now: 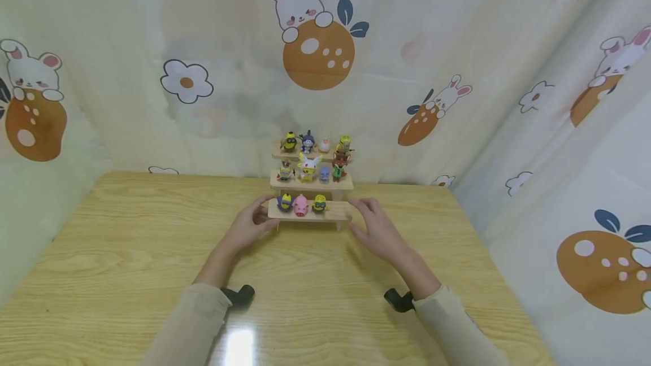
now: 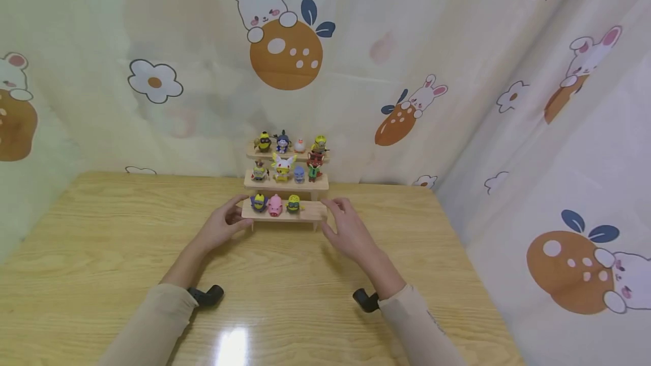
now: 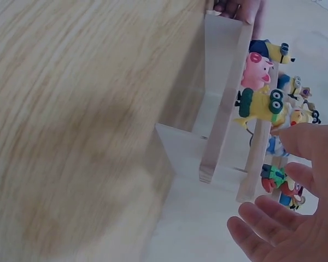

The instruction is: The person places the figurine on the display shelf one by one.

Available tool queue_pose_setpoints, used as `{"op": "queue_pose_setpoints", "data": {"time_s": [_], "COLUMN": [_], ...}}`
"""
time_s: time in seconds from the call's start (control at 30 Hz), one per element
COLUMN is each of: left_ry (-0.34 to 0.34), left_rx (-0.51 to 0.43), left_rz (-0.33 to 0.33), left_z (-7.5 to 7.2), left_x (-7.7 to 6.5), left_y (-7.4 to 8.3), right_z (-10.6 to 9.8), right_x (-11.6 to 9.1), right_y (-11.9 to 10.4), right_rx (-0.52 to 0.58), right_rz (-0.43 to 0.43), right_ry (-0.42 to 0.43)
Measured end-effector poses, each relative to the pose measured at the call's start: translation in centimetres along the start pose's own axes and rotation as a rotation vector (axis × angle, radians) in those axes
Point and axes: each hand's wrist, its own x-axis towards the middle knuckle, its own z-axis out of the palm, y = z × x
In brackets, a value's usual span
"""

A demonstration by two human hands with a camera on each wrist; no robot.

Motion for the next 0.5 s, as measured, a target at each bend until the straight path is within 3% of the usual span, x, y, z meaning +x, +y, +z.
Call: {"op": "queue_pose_setpoints", "data": {"time_s": [0.13,0.37,0.5], "left_ry": [0.007,0.022,0.062], "left_rx": [0.011,0.057,0.169], "left_rz": [0.005,0.057,0.043], "left_z": [-0.1,-2.1,-2.9], "left_x": [-0.2,0.5,0.0], "left_y": [-0.2,1.1,1.8], "right_z": [0.3,0.0,-0.5], "right_x": [0.4,2.3,2.7], "right_y": [-0.4,-1.6,-2.1], "right_rx": [-0.001,-0.016,-0.033], "right_rz": [-0.004,-0.044,-0.051], "right_ry": [-0.010,0.014,0.017]}}
